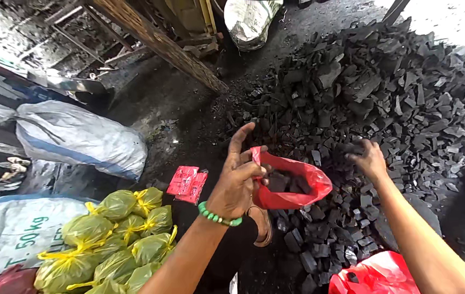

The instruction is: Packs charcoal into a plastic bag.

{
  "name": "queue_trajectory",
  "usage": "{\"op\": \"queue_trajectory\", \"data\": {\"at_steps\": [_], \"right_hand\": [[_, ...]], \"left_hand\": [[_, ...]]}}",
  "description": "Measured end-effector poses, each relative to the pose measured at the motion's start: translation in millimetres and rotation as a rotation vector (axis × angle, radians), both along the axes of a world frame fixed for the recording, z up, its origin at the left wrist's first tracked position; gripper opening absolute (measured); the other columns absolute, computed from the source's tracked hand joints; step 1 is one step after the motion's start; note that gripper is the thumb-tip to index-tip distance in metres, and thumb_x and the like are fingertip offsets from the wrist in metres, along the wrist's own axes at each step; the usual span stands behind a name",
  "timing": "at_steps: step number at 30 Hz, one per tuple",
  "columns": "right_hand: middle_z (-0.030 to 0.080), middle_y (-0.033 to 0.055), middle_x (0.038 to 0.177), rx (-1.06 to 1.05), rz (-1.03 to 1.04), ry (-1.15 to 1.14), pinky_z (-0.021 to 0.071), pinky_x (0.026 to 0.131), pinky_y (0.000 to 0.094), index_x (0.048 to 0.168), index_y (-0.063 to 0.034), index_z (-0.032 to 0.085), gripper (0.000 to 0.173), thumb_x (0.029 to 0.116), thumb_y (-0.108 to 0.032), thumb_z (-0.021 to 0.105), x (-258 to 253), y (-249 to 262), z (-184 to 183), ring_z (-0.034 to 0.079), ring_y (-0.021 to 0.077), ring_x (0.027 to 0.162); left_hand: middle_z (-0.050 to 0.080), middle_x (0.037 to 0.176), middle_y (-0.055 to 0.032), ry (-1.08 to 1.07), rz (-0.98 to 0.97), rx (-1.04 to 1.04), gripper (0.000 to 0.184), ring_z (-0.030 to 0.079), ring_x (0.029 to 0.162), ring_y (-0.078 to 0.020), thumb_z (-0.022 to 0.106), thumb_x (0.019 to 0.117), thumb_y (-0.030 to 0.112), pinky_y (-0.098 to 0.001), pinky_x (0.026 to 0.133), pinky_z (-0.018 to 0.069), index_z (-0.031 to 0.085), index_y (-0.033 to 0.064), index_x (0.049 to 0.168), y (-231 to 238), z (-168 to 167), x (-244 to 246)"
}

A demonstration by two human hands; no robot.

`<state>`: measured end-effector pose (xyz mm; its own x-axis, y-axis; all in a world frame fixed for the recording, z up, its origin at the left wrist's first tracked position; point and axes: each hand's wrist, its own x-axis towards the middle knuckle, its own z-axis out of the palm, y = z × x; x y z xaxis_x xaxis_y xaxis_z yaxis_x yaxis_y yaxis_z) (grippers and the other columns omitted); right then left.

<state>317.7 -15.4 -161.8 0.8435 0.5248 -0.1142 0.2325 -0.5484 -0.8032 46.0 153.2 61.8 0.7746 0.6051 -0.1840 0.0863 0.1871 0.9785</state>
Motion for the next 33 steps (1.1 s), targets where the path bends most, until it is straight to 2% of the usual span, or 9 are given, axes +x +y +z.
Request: {"op": "queue_trajectory", "data": {"at_steps": [3,8,11,15,19,23,27,30,33], "right_hand": [[0.002,0.032,0.168,-0.339,0.12,-0.076,0.0151,0.099,0.0939,0.163,-0.0228,0.032,0.111,0.0717,-0.027,0.095,-17,5,-44,0.003,0.0651,0.149],[0.043,0.0301,0.154,-0.373,0.244,-0.257,0.0274,0.096,0.0901,0.137,-0.0167,0.066,0.053,0.0866,-0.015,0.082,-53,-4,-65,0.034,0.063,0.14],[0.046,0.0311,0.15,-0.408,0.343,-0.224,0.0398,0.09,0.0821,0.135,-0.0184,0.067,0.046,0.0911,-0.013,0.078,-40,-12,-56,0.042,0.0611,0.133],[0.056,0.0367,0.133,-0.159,0.271,-0.104,0.0468,0.095,0.0738,0.134,0.0018,0.063,0.045,0.0906,-0.001,0.074,-14,-25,-24,0.059,0.0566,0.117],[0.067,0.0091,0.11,0.454,0.246,0.376,0.0611,0.08,0.0371,0.128,-0.0043,0.057,0.04,0.0899,0.003,0.067,-32,-23,47,0.068,0.0164,0.09],[0.072,-0.0044,0.101,0.751,0.516,0.522,0.062,0.073,0.0265,0.115,-0.0177,0.063,0.037,0.0804,-0.008,0.071,-80,4,96,0.07,0.0064,0.084],[0.067,0.0187,0.129,0.149,0.889,-0.261,0.0512,0.1,0.0603,0.123,-0.0085,0.073,0.044,0.0818,0.006,0.077,-98,30,91,0.064,0.0385,0.119],[0.056,0.0126,0.149,-0.348,1.026,-0.28,0.045,0.105,0.0657,0.13,-0.0202,0.072,0.043,0.0914,0.0,0.071,-100,24,107,0.053,0.0422,0.134],[0.075,0.014,0.109,-0.195,0.914,-0.176,0.0527,0.092,0.0631,0.103,-0.0096,0.08,0.026,0.0942,0.007,0.062,-81,-3,123,0.07,0.0372,0.103]], "left_hand": [[0.067,0.115,-0.0059,0.04,-0.038,0.056,0.083,0.068,0.073,-0.0104,0.053,0.0809,0.002,-0.0224,0.056,0.056,0.032,0.0368,0.154,6,4,-10],[0.067,0.117,-0.0055,0.067,-0.017,0.099,0.081,0.069,0.074,-0.0105,0.053,0.0804,0.003,-0.0231,0.057,0.0568,0.034,0.035,0.153,25,-2,-20],[0.067,0.109,-0.0022,0.052,0.032,0.102,0.08,0.069,0.077,-0.01,0.054,0.0792,0.002,-0.0245,0.062,0.0587,0.035,0.0314,0.151,30,-4,-19],[0.066,0.104,-0.0022,0.035,0.025,0.091,0.086,0.068,0.073,-0.0088,0.055,0.0743,-0.001,-0.0226,0.058,0.0578,0.032,0.0275,0.152,21,-6,-10],[0.064,0.108,-0.005,0.044,-0.058,0.104,0.088,0.064,0.071,-0.0082,0.057,0.0744,-0.002,-0.0219,0.056,0.0537,0.032,0.0233,0.155,3,-10,3],[0.061,0.11,-0.0081,0.042,-0.118,0.063,0.086,0.062,0.075,-0.0107,0.056,0.0774,-0.004,-0.0231,0.058,0.0516,0.034,0.0236,0.155,-15,-6,11],[0.061,0.111,-0.0097,0.027,-0.144,0.035,0.084,0.062,0.074,-0.0122,0.054,0.0798,-0.003,-0.0222,0.054,0.0496,0.033,0.0247,0.156,-23,-1,15],[0.06,0.109,-0.0085,0.034,-0.126,0.019,0.084,0.061,0.072,-0.0106,0.053,0.0798,-0.004,-0.0209,0.053,0.0487,0.034,0.0256,0.156,-22,-1,16],[0.062,0.112,-0.0086,0.028,-0.127,0.013,0.084,0.062,0.073,-0.0102,0.054,0.0795,-0.003,-0.0205,0.053,0.0491,0.033,0.0259,0.155,-19,0,12]]}}
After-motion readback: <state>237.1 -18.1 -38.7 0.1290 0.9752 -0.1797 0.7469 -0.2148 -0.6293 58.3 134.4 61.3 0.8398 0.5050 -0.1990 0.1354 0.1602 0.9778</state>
